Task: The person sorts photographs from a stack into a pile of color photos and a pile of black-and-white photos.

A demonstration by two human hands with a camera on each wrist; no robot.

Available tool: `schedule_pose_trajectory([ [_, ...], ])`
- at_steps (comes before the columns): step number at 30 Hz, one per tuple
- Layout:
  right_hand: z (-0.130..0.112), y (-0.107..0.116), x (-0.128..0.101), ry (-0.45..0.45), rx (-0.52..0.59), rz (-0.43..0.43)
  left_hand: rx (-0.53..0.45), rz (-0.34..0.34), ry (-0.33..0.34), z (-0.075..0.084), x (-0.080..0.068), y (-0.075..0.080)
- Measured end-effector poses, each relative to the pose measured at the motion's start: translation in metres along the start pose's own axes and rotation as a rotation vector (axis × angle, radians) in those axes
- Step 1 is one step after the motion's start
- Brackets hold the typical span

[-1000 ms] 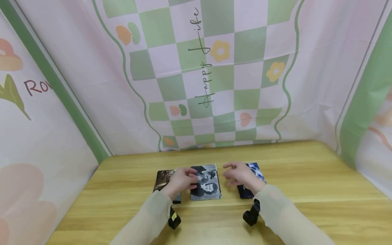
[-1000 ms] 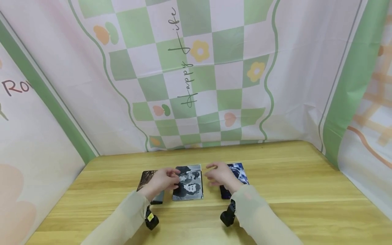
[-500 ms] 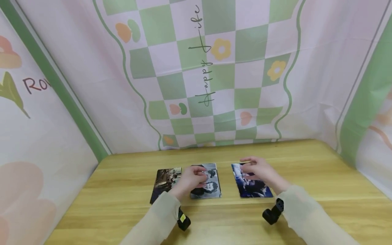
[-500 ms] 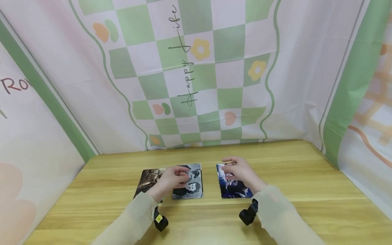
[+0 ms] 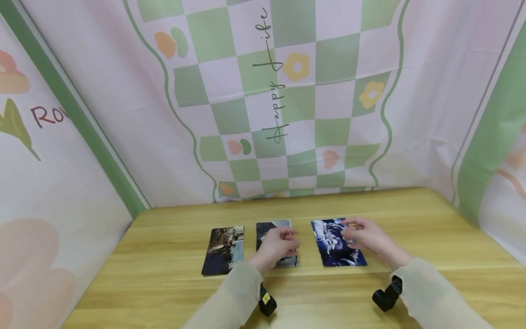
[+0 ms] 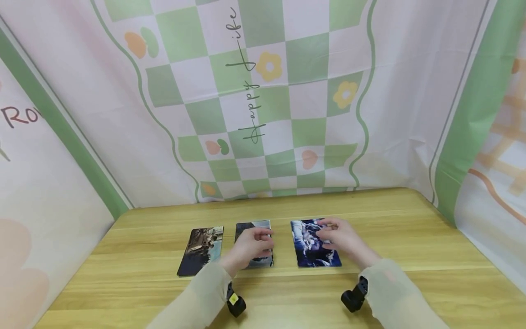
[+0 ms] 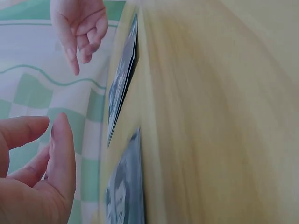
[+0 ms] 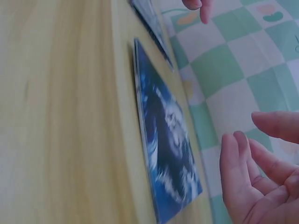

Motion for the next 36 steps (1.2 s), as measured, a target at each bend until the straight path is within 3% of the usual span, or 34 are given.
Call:
schedule_pose_trajectory([
  [9, 0.017, 0.020, -0.002, -0.026, -0.025, 0.044, -0.071, 0.002, 0.003, -0.007, 0.009, -0.023],
  [24, 0.030, 0.028, -0.003, -0.080, 0.015, 0.055, -0.093, 0.087, 0.069, -0.016, 0.013, -0.037],
  [36, 0.032, 0.029, -0.002, -0.098, -0.072, 0.074, -0.146, 0.049, 0.046, -0.020, 0.015, -0.048],
])
Point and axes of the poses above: each hand's wrist, its own x-axis towards the middle knuckle, its own y-axis out of the back of the hand, z = x × y, the point moved 9 cm from there along x, towards the middle knuckle, and after that the axes turned 4 degrees about x, right-handed, at the moved point
